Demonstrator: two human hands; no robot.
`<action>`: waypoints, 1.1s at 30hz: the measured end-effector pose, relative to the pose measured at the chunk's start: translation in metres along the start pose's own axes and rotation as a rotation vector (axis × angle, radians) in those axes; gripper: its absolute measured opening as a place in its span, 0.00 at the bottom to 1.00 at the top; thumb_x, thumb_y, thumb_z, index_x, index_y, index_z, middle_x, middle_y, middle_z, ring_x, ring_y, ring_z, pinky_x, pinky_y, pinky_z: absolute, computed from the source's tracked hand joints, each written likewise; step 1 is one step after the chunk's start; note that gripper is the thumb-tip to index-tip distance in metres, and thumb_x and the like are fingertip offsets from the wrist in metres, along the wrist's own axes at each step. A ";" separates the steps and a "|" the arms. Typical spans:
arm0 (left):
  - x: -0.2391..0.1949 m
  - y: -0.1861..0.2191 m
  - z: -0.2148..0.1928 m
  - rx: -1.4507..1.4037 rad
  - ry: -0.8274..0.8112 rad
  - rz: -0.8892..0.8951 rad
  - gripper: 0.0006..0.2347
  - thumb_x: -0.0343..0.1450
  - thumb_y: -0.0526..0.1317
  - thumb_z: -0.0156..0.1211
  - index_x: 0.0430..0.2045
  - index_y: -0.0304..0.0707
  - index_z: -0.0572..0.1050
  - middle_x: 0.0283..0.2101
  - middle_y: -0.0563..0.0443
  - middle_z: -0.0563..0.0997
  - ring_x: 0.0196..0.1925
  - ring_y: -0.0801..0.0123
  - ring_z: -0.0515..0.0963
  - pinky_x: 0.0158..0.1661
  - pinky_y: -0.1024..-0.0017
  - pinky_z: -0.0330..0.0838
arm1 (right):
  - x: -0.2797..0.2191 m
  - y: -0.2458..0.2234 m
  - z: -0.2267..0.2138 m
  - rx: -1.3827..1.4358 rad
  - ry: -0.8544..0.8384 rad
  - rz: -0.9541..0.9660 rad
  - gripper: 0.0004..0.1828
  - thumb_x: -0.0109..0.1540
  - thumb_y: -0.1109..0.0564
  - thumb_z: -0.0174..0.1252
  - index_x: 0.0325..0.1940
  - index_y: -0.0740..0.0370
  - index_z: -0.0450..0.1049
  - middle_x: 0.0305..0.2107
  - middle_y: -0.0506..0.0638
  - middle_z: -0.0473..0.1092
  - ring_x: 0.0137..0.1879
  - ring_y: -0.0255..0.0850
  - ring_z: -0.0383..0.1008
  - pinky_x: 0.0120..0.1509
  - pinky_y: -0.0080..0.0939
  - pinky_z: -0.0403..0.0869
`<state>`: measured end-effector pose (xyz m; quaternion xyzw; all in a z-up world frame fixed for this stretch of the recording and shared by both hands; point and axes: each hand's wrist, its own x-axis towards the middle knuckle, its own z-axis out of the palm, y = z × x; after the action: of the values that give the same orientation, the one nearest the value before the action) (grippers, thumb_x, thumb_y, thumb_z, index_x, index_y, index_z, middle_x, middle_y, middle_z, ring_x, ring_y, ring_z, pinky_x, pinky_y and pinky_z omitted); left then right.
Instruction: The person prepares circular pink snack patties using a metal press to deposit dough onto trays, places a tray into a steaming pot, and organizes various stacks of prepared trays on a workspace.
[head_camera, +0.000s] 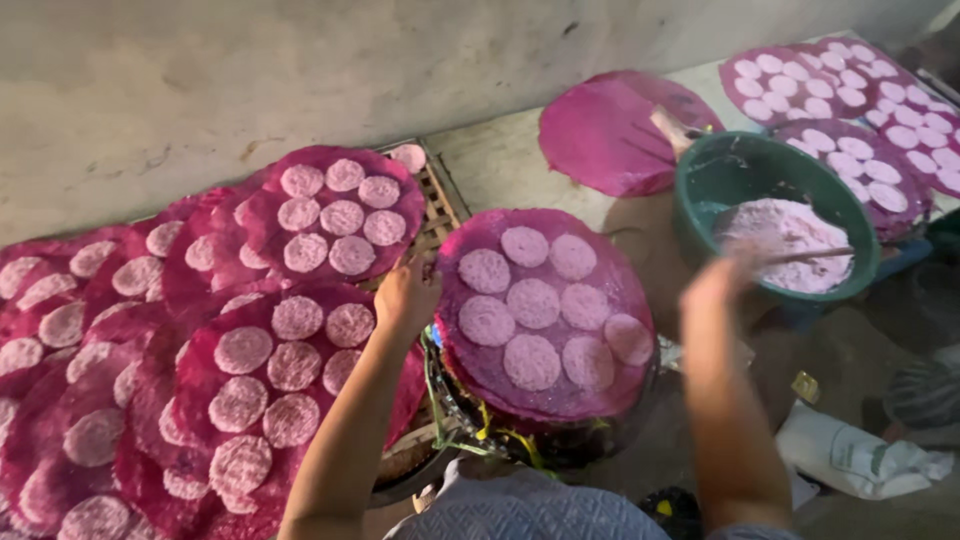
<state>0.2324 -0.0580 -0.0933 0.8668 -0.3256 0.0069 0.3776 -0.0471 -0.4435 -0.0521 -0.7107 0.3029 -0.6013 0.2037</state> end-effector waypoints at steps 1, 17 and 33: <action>0.002 0.004 -0.001 0.015 -0.003 -0.011 0.13 0.68 0.46 0.61 0.44 0.44 0.78 0.43 0.39 0.81 0.43 0.44 0.81 0.42 0.51 0.75 | -0.021 -0.028 0.008 0.099 -0.203 -0.029 0.23 0.68 0.60 0.58 0.66 0.62 0.63 0.57 0.58 0.70 0.59 0.47 0.74 0.64 0.46 0.75; 0.007 0.021 -0.004 -0.133 -0.028 -0.102 0.08 0.68 0.44 0.64 0.34 0.42 0.77 0.33 0.44 0.85 0.35 0.52 0.85 0.38 0.56 0.77 | -0.028 -0.019 0.062 -0.610 -0.857 -0.019 0.11 0.62 0.49 0.62 0.43 0.55 0.82 0.39 0.60 0.78 0.47 0.60 0.78 0.49 0.58 0.76; 0.000 0.078 -0.031 -0.366 0.163 0.123 0.09 0.75 0.39 0.54 0.43 0.33 0.67 0.28 0.28 0.80 0.31 0.34 0.80 0.29 0.46 0.71 | 0.002 -0.112 0.020 -0.228 -0.617 -0.532 0.06 0.69 0.65 0.51 0.50 0.61 0.64 0.33 0.64 0.72 0.45 0.67 0.74 0.47 0.63 0.71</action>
<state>0.1950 -0.0767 -0.0201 0.7588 -0.3421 0.0406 0.5527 -0.0070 -0.3644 0.0190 -0.9289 0.0981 -0.3546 0.0427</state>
